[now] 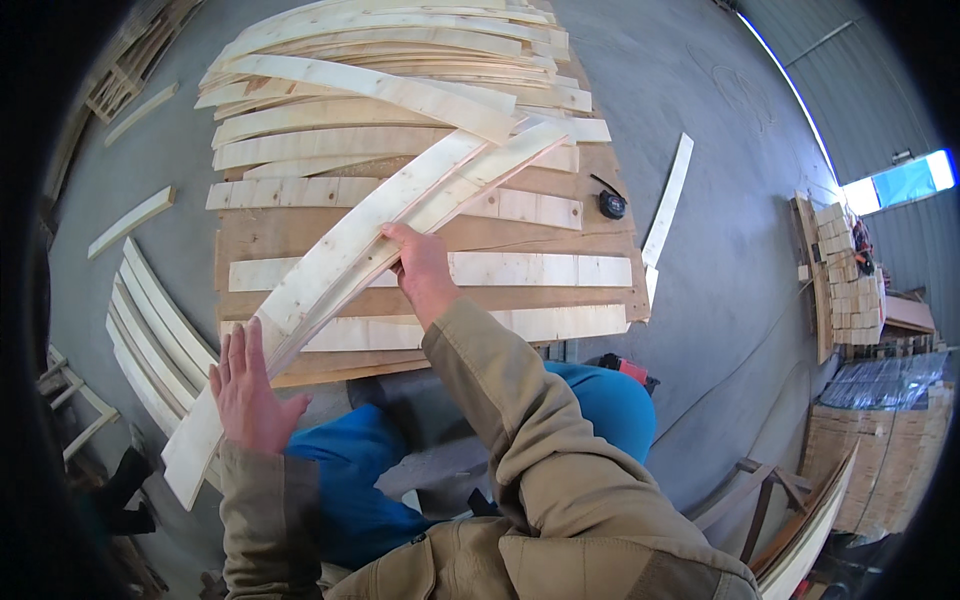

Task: The person arranges thin wooden planks on a workbench, uses a red pneumatic nail gun to fasten them, and stacks the finished pieces. The person also uses a tape measure to check dimensions.

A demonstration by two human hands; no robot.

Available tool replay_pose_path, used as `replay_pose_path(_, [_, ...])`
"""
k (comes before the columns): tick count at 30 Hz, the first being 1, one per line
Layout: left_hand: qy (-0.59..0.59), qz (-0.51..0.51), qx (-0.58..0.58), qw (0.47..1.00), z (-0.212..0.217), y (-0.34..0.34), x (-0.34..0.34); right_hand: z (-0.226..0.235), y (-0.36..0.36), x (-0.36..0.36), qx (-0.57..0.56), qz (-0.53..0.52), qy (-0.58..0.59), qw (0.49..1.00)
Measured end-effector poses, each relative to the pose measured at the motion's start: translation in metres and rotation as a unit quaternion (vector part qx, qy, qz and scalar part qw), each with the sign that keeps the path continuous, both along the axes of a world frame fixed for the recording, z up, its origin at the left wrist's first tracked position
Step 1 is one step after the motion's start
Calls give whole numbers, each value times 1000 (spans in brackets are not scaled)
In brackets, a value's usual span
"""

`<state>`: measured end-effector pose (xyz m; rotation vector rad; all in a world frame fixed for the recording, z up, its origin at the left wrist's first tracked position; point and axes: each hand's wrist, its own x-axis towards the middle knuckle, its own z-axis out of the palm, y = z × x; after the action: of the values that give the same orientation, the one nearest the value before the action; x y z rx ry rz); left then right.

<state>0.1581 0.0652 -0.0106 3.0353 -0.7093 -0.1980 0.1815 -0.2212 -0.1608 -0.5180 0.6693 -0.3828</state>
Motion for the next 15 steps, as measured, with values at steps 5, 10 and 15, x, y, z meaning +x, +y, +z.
replay_pose_path(5, [46, 40, -23, 998, -26, 28, 18, 12, 16, -24, -29, 31, 26, 999])
replay_pose_path(10, [69, -1, -88, 994, -41, 56, 6, 19, 22, -51, -47, 76, 51, 995])
replay_pose_path(15, [228, 11, -42, 973, -37, 70, 11, 20, 18, -83, -59, 181, 102, 976])
